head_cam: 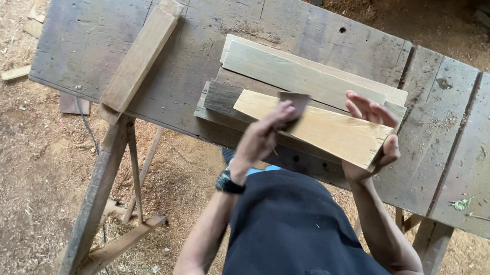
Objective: The person sands several wooden blocks using a piece of sandpaper held by hand, flipping and rotating the blocks to sand different sides and edges.
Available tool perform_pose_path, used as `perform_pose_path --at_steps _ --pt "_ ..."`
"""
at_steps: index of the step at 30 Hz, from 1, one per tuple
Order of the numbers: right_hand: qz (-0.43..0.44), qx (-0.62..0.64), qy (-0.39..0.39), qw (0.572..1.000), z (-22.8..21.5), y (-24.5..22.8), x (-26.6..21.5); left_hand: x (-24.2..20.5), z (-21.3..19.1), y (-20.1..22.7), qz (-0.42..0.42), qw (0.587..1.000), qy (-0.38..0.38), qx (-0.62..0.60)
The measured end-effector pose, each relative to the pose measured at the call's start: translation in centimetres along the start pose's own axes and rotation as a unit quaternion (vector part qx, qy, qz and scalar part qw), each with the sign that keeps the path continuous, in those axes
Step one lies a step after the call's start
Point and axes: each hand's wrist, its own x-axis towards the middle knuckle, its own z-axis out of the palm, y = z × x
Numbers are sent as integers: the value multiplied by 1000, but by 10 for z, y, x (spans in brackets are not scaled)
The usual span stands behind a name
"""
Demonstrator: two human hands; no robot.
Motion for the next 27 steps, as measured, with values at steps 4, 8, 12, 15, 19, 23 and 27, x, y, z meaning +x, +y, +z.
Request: perform_pose_path --at_steps 4,8,12,15,19,23,27 --pt "-11 1 -1 1000 14 -2 2 2 -39 -57 -95 995 23 4" --pt "-32 -1 7 999 24 1 6 6 -27 -23 -7 992 -5 -122" --pt "-58 33 25 997 32 8 9 -4 -2 44 95 992 -43 -66" --pt "-64 33 32 997 33 10 14 6 -6 36 116 992 -38 -41" --pt "-61 39 53 996 43 8 13 22 -38 -6 14 999 -40 -23" --pt "-69 35 51 996 59 9 15 18 -57 29 96 989 -104 -34" --pt "-38 37 51 997 69 1 17 17 -42 86 177 972 -128 -88"
